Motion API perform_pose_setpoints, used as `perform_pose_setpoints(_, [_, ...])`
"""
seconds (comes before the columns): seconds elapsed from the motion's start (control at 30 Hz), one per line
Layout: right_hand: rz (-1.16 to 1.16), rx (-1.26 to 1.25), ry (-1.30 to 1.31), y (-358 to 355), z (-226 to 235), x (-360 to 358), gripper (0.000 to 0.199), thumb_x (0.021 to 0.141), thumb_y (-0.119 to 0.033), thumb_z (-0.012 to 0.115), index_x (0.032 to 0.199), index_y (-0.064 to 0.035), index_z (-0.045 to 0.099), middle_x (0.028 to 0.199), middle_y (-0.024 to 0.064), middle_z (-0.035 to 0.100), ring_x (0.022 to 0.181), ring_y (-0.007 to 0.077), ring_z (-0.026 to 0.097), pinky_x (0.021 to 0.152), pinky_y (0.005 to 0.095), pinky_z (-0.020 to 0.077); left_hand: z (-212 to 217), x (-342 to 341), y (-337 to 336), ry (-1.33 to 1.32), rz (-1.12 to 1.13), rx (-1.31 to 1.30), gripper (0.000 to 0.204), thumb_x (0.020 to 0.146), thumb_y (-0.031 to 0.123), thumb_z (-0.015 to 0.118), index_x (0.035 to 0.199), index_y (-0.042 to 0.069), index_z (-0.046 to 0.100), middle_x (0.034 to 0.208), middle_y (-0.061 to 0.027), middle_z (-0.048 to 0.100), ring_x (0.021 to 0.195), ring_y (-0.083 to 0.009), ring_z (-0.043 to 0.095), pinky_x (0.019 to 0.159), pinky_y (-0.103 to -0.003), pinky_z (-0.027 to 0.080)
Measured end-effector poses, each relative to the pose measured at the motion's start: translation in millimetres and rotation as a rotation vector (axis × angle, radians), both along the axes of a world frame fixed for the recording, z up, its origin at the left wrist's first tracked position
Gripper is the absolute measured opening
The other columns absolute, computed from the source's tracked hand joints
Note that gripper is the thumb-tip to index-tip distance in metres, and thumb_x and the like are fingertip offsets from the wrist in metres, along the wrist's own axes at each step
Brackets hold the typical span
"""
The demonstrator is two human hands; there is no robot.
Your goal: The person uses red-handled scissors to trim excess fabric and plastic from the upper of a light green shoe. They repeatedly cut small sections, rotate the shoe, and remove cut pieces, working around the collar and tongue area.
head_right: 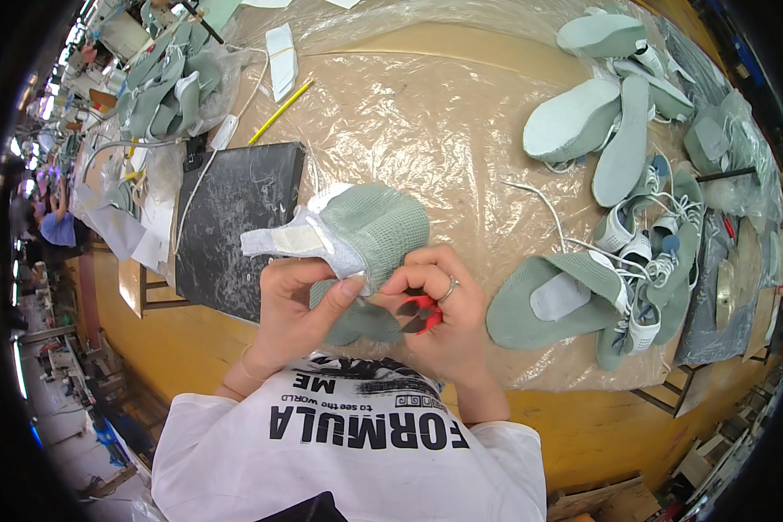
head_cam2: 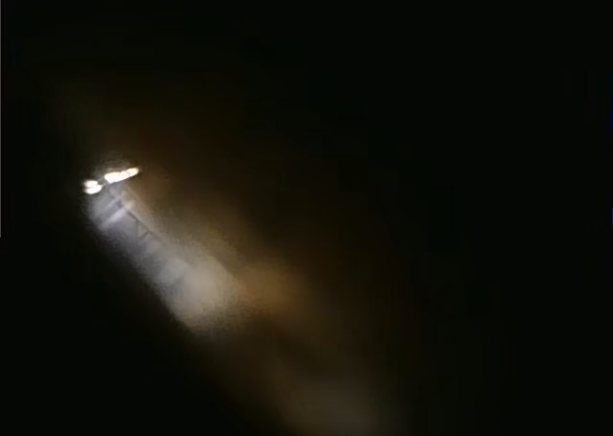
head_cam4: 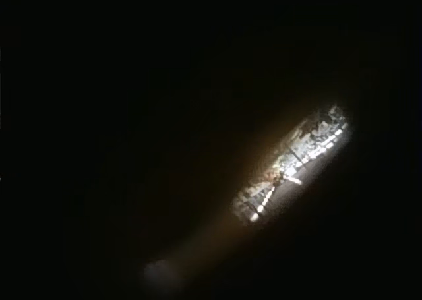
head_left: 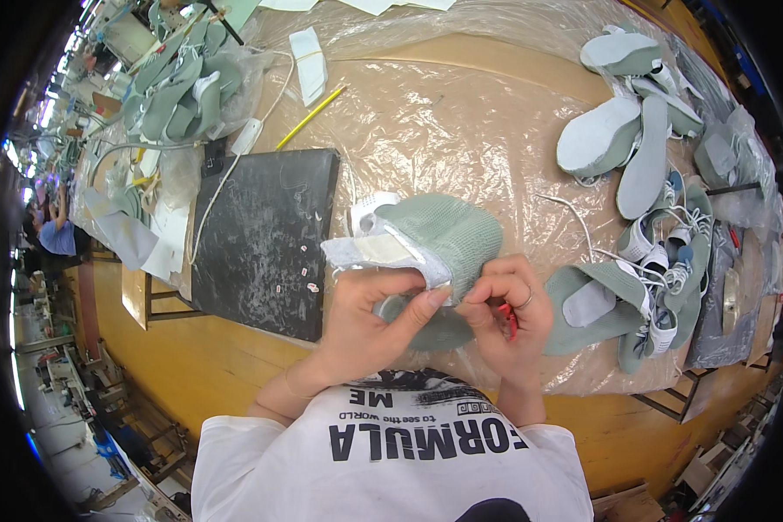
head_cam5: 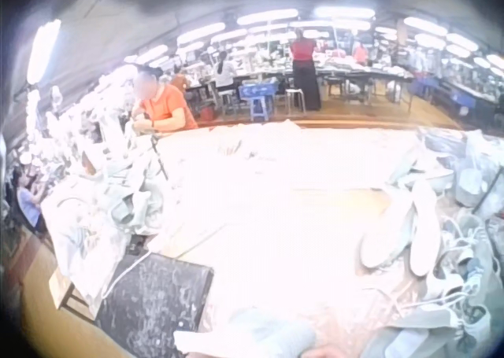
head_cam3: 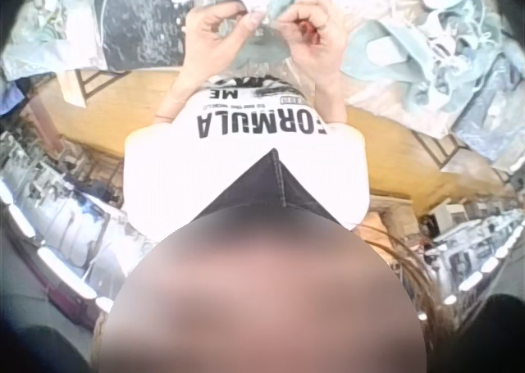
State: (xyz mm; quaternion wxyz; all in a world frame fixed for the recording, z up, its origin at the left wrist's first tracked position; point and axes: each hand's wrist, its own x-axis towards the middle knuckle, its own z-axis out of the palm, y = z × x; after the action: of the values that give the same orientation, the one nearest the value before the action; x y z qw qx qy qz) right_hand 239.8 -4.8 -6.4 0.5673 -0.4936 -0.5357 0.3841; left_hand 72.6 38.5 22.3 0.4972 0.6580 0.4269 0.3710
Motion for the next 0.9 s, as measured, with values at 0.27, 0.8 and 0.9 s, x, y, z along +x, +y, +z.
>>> perform_pose_setpoints(0.27, [-0.328, 0.107, 0.000, -5.7, -2.4, 21.0, 0.034, 0.076, -0.017, 0.077, 0.102, -0.0028, 0.062, 0.091, 0.0072, 0.051, 0.065, 0.0098, 0.048, 0.055, 0.0199, 0.0387, -4.1, 23.5, 10.2, -0.313, 0.069, -0.304, 0.018, 0.089, 0.007, 0.063, 0.101, -0.006, 0.064, 0.090, -0.0074, 0.068, 0.079, -0.0087, 0.061, 0.071, -0.022, 0.048])
perform_pose_setpoints(0.8, [-0.420, 0.283, -0.651, -6.1, 9.2, -45.1, 0.042, 0.082, -0.012, 0.071, 0.121, -0.0014, 0.060, 0.100, 0.0088, 0.047, 0.078, 0.0172, 0.051, 0.064, 0.0259, 0.0425, -2.2, -1.0, 2.7, -0.764, 0.192, -0.456, 0.021, 0.092, 0.010, 0.059, 0.106, -0.005, 0.058, 0.099, -0.0108, 0.066, 0.088, -0.0137, 0.063, 0.083, -0.029, 0.052])
perform_pose_setpoints(0.9, [-0.420, 0.298, -0.636, -1.9, 10.4, -51.8, 0.040, 0.081, -0.010, 0.071, 0.118, -0.0006, 0.062, 0.098, 0.0087, 0.048, 0.077, 0.0172, 0.051, 0.064, 0.0260, 0.0422, -2.9, -7.3, -0.3, -0.787, 0.210, -0.405, 0.020, 0.092, 0.008, 0.058, 0.107, -0.005, 0.058, 0.098, -0.0107, 0.066, 0.088, -0.0137, 0.063, 0.083, -0.028, 0.051])
